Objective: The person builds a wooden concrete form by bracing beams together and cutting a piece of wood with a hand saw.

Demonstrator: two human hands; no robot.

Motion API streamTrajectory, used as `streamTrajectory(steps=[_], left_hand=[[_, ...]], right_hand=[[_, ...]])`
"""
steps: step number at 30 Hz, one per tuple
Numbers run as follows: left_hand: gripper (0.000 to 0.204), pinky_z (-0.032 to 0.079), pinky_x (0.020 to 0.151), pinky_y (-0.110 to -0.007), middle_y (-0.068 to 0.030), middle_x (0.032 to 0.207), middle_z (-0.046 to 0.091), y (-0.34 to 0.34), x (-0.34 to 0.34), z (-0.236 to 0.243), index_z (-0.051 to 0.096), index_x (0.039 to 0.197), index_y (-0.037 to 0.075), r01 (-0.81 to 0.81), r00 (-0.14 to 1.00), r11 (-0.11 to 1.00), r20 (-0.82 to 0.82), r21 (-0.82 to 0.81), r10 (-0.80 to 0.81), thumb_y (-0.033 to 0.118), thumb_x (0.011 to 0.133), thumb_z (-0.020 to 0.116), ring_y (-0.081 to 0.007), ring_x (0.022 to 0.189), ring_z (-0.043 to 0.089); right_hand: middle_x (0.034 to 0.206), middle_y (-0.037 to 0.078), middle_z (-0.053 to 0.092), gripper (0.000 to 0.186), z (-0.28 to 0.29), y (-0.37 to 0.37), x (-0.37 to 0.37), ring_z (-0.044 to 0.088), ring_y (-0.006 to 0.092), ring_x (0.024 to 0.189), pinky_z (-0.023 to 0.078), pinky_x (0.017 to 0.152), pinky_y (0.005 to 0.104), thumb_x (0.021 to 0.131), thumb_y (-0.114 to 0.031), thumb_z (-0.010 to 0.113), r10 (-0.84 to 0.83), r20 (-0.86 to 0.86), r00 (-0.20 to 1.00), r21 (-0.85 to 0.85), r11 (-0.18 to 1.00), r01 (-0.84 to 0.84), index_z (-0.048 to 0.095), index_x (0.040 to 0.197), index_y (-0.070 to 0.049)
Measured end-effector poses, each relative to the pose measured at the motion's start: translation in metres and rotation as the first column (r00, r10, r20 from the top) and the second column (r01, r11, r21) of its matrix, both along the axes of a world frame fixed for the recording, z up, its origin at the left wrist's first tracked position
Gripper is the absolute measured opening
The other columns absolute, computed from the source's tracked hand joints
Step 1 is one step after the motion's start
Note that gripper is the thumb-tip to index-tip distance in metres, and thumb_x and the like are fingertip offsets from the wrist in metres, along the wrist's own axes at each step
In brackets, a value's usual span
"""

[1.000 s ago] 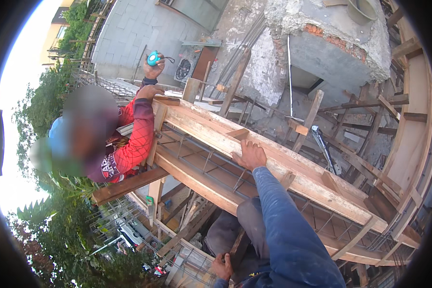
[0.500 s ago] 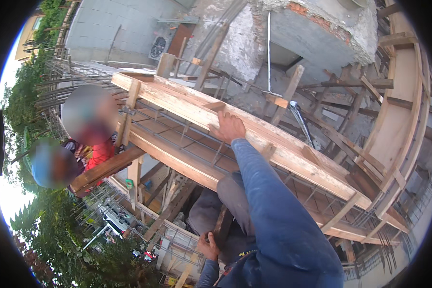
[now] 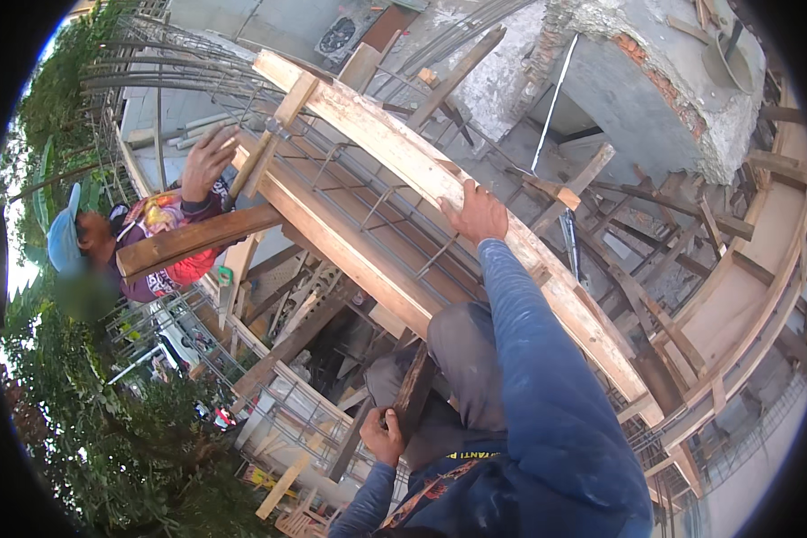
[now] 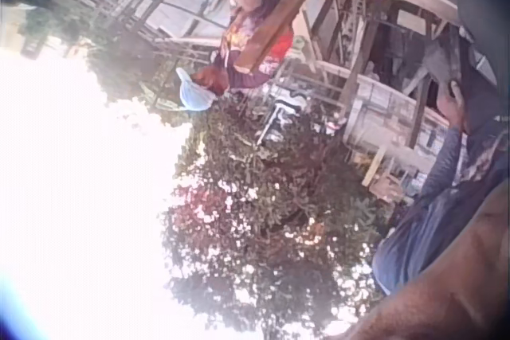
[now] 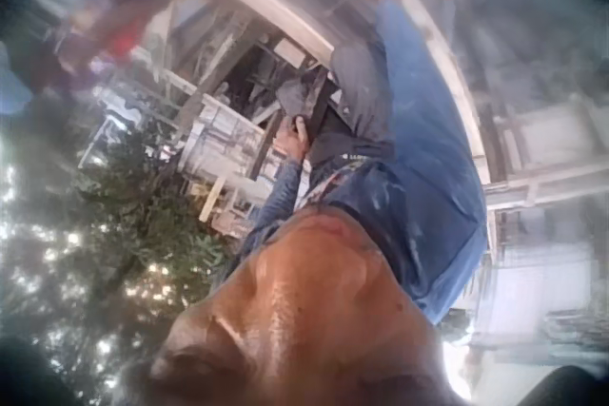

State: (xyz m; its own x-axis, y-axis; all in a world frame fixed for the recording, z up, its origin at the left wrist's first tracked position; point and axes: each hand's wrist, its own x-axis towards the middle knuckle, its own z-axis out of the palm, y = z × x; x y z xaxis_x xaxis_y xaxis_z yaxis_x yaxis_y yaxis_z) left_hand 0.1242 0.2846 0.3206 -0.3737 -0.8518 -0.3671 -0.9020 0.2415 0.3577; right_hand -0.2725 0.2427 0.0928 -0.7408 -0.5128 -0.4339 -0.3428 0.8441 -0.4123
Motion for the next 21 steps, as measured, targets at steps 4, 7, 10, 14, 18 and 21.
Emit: streamTrajectory(steps=[4,7,10,14,18,21], left_hand=[[0.014,0.051,0.069,-0.043,-0.0169,0.079,0.066,-0.001,0.008,0.004,0.068,0.087,0.001,-0.067,0.997,0.998,0.029,0.007,0.067,0.014,0.089,0.062,-0.0363,0.073,0.065],[0.013,0.048,0.07,-0.044,-0.017,0.079,0.064,0.0,0.009,0.003,0.066,0.089,0.002,-0.02,0.999,0.999,-0.026,0.025,0.02,0.015,0.089,0.062,-0.0364,0.074,0.063],[0.012,0.05,0.069,-0.045,-0.0162,0.082,0.065,-0.001,0.004,-0.001,0.068,0.091,0.004,0.057,0.998,0.997,0.005,0.052,-0.057,0.014,0.088,0.062,-0.0371,0.077,0.064],[0.013,0.049,0.072,-0.046,-0.0172,0.086,0.064,0.003,-0.001,0.002,0.065,0.092,0.002,-0.019,0.999,0.993,-0.036,0.114,0.023,0.014,0.088,0.061,-0.0382,0.082,0.062],[0.018,0.047,0.073,-0.046,-0.0187,0.086,0.063,0.005,0.004,0.001,0.065,0.093,-0.002,-0.033,0.999,0.995,-0.027,0.092,0.035,0.014,0.09,0.058,-0.0393,0.081,0.061],[0.017,0.05,0.074,-0.046,-0.0177,0.087,0.063,-0.002,0.009,0.007,0.066,0.095,0.002,-0.077,0.997,0.991,0.009,0.111,0.076,0.016,0.087,0.063,-0.0384,0.082,0.062]], right_hand=[[0.097,0.024,0.067,0.062,-0.001,-0.014,0.017,0.069,0.0398,0.09,0.056,0.076,0.05,0.088,-0.065,0.06,-0.006,-0.066,0.998,-0.049,0.999,0.002,0.053,0.104,-0.005],[0.094,0.022,0.067,0.062,-0.003,-0.006,0.013,0.069,0.041,0.086,0.055,0.075,0.0516,0.088,-0.066,0.059,-0.019,-0.124,0.992,-0.047,0.999,0.013,0.052,0.103,-0.007],[0.095,0.021,0.068,0.063,-0.008,0.006,0.001,0.069,0.0408,0.086,0.055,0.075,0.0513,0.088,-0.068,0.058,-0.038,-0.126,0.991,0.002,0.999,0.039,0.052,0.104,-0.007],[0.098,0.021,0.067,0.064,-0.003,-0.002,0.003,0.069,0.0398,0.089,0.054,0.077,0.0513,0.088,-0.069,0.056,-0.037,-0.103,0.994,0.049,0.998,0.042,0.053,0.105,-0.007],[0.096,0.02,0.068,0.062,-0.009,-0.02,0.011,0.069,0.0397,0.089,0.054,0.077,0.0513,0.088,-0.067,0.058,0.03,-0.13,0.991,0.054,0.998,-0.023,0.053,0.103,-0.007],[0.093,0.023,0.07,0.064,-0.018,-0.021,0.021,0.069,0.0428,0.084,0.055,0.075,0.0509,0.087,-0.064,0.06,0.004,-0.163,0.987,0.073,0.997,0.008,0.057,0.11,-0.004]])
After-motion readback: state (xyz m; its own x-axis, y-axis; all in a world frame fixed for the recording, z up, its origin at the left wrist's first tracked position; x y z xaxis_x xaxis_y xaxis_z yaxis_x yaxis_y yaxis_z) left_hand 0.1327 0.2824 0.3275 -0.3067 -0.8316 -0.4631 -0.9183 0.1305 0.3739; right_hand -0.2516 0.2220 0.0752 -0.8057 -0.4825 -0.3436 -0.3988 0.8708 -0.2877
